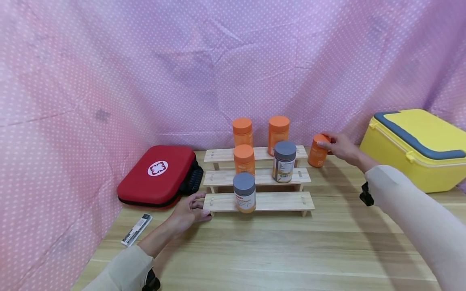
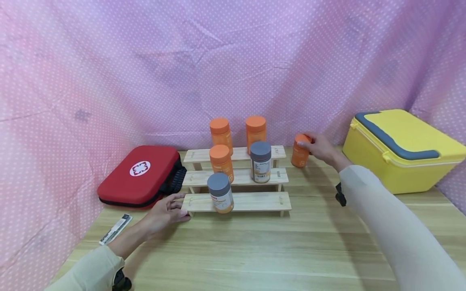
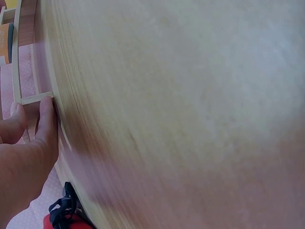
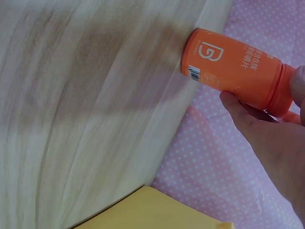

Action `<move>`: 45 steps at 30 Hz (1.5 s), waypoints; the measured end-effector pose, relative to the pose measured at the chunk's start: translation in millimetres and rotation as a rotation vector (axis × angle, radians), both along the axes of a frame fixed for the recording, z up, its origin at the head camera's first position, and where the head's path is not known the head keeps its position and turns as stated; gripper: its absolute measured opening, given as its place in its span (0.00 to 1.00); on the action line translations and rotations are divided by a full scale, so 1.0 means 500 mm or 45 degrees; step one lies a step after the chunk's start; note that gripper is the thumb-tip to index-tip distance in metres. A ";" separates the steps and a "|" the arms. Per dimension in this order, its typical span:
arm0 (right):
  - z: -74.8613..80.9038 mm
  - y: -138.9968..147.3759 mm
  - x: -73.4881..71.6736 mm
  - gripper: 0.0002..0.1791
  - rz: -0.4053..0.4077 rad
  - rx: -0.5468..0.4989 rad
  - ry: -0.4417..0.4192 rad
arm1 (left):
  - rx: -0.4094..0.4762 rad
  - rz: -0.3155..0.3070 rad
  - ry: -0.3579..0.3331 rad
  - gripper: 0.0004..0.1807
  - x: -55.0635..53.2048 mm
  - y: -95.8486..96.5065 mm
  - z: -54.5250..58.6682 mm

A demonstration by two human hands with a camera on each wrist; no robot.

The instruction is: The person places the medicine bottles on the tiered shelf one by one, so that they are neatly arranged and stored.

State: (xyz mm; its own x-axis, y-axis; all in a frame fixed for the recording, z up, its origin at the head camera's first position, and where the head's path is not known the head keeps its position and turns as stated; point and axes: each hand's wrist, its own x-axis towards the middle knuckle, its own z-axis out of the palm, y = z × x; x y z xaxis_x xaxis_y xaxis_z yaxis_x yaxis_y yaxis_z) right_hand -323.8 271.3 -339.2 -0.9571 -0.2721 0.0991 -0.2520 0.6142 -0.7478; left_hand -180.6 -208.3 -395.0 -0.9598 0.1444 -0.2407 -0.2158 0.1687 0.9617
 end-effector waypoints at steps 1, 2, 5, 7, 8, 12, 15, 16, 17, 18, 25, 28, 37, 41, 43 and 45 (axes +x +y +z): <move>0.003 0.002 0.003 0.27 -0.003 0.011 0.009 | -0.002 0.004 -0.002 0.31 0.000 0.001 0.000; 0.006 0.004 0.008 0.27 -0.006 0.025 0.019 | 0.002 0.005 -0.003 0.32 0.000 0.001 0.000; 0.017 0.014 0.025 0.26 -0.011 0.046 0.069 | 0.003 0.006 -0.008 0.31 0.000 0.000 -0.001; 0.023 0.020 0.040 0.26 -0.007 0.046 0.115 | -0.007 0.010 -0.012 0.32 0.000 -0.001 0.000; 0.027 0.024 0.050 0.26 -0.009 0.039 0.131 | -0.008 0.012 -0.015 0.32 -0.001 -0.002 0.000; 0.040 0.034 0.096 0.25 0.019 0.020 0.177 | -0.015 -0.006 -0.020 0.32 -0.001 -0.004 0.001; 0.050 0.038 0.138 0.26 0.043 0.068 0.175 | 0.000 -0.030 -0.016 0.33 -0.001 -0.005 0.002; 0.053 0.038 0.151 0.27 0.047 0.090 0.173 | 0.000 -0.027 -0.016 0.33 -0.001 -0.004 0.003; 0.054 0.037 0.164 0.28 0.039 0.113 0.173 | 0.000 -0.027 -0.014 0.33 -0.001 -0.004 0.004; 0.055 0.037 0.177 0.28 0.034 0.125 0.173 | -0.003 -0.023 -0.015 0.33 -0.001 -0.004 0.005; 0.048 0.040 0.239 0.26 0.082 0.048 0.245 | -0.009 -0.011 -0.015 0.32 0.000 -0.002 0.005; 0.049 0.045 0.261 0.27 0.091 0.019 0.239 | -0.004 -0.011 -0.013 0.31 0.000 -0.002 0.004; 0.068 0.005 0.316 0.28 0.089 0.040 0.253 | 0.001 0.003 -0.020 0.31 0.001 -0.001 0.006; 0.070 -0.053 0.322 0.27 0.194 -0.030 0.210 | 0.002 -0.001 -0.031 0.31 0.002 -0.001 0.007; 0.071 -0.083 0.322 0.27 0.241 -0.076 0.149 | 0.003 -0.008 -0.030 0.31 0.002 -0.001 0.007; 0.071 -0.113 0.320 0.27 0.255 -0.092 0.110 | 0.007 -0.014 -0.025 0.31 0.001 -0.001 0.006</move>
